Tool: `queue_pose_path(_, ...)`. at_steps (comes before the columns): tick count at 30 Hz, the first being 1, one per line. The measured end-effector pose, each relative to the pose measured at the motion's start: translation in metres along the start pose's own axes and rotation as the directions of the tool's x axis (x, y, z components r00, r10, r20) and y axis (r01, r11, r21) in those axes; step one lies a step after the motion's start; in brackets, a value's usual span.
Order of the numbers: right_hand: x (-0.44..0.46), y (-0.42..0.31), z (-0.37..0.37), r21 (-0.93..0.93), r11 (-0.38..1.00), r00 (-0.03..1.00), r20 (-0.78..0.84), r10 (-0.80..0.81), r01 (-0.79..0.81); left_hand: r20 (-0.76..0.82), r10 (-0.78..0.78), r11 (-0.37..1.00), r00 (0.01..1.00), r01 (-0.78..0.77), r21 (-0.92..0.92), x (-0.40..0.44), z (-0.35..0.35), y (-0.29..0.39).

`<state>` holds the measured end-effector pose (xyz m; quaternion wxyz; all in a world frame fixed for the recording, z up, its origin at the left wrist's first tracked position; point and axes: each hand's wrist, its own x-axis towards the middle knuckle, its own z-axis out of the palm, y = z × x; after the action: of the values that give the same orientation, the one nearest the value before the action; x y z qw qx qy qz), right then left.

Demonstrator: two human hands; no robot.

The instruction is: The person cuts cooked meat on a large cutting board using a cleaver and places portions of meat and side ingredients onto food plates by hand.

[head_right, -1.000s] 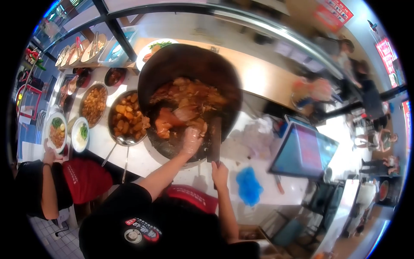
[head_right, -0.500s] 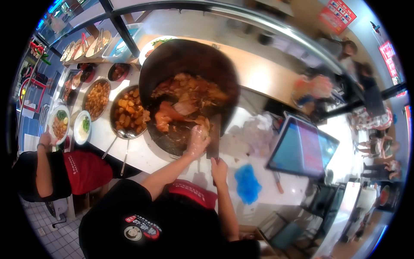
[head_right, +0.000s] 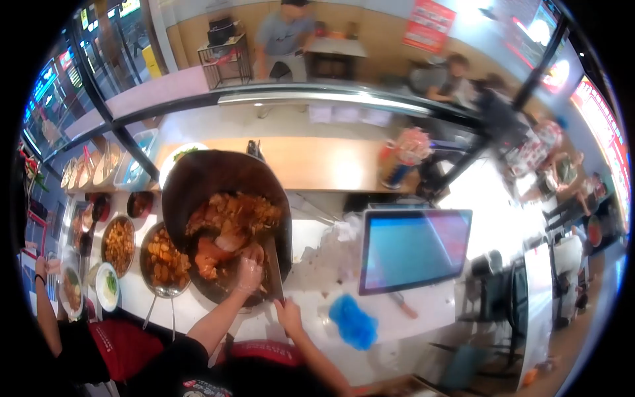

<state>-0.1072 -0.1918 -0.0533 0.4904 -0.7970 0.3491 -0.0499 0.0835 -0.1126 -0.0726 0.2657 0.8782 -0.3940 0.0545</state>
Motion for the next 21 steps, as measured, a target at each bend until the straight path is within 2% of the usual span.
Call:
queue_pose_path(4,0.003,0.014,-0.008,0.091,0.995,0.999,0.012,0.045,-0.046,0.072,0.123,0.991,0.990,-0.119,-0.060,0.018,-0.038,0.021)
queue_pose_path(6,0.007,0.018,-0.010,0.113,0.990,0.997,0.035,0.075,-0.079,0.026,0.109,0.973,0.994,-0.101,-0.207,0.019,-0.030,0.015)
queue_pose_path(8,0.008,0.022,-0.007,0.128,0.992,1.000,0.013,0.022,-0.023,0.089,0.082,0.987,0.993,-0.068,-0.146,0.029,-0.034,0.018)
queue_pose_path(10,0.008,0.025,-0.005,0.167,0.985,0.999,0.024,0.034,-0.037,0.147,0.045,0.996,0.988,-0.033,-0.086,0.028,-0.029,0.013)
queue_pose_path(13,0.011,0.027,-0.005,0.167,0.986,1.000,0.012,0.007,-0.009,0.018,0.124,0.988,0.992,-0.122,-0.092,0.022,-0.017,0.003)
queue_pose_path(15,0.011,0.031,-0.004,0.136,0.991,1.000,-0.009,-0.019,0.020,-0.031,0.035,0.981,0.999,-0.040,-0.190,0.024,-0.056,0.034)
queue_pose_path(16,0.015,0.034,-0.007,0.171,0.985,0.998,0.054,0.022,-0.031,-0.029,0.039,0.981,0.999,-0.044,-0.188,0.018,-0.063,0.037)
queue_pose_path(17,0.018,0.034,-0.012,0.201,0.976,0.991,0.120,0.060,-0.084,0.072,0.032,0.991,0.997,-0.022,-0.134,0.009,-0.069,0.039)
queue_pose_path(18,0.021,0.035,-0.018,0.205,0.975,0.991,0.119,0.061,-0.085,0.172,0.018,0.997,0.985,-0.005,-0.076,0.002,-0.074,0.041)
queue_pose_path(19,0.021,0.028,-0.031,0.303,0.933,0.965,0.229,0.129,-0.196,0.254,-0.047,0.998,0.966,0.054,-0.020,0.000,-0.086,0.056)
queue_pose_path(20,0.022,0.024,-0.038,0.385,0.869,0.923,0.342,0.179,-0.311,0.257,-0.046,0.999,0.965,0.052,-0.018,-0.001,-0.083,0.061)
queue_pose_path(21,0.024,0.029,-0.037,0.393,0.863,0.917,0.358,0.176,-0.318,0.258,-0.088,0.994,0.962,0.067,0.086,-0.003,-0.078,0.065)
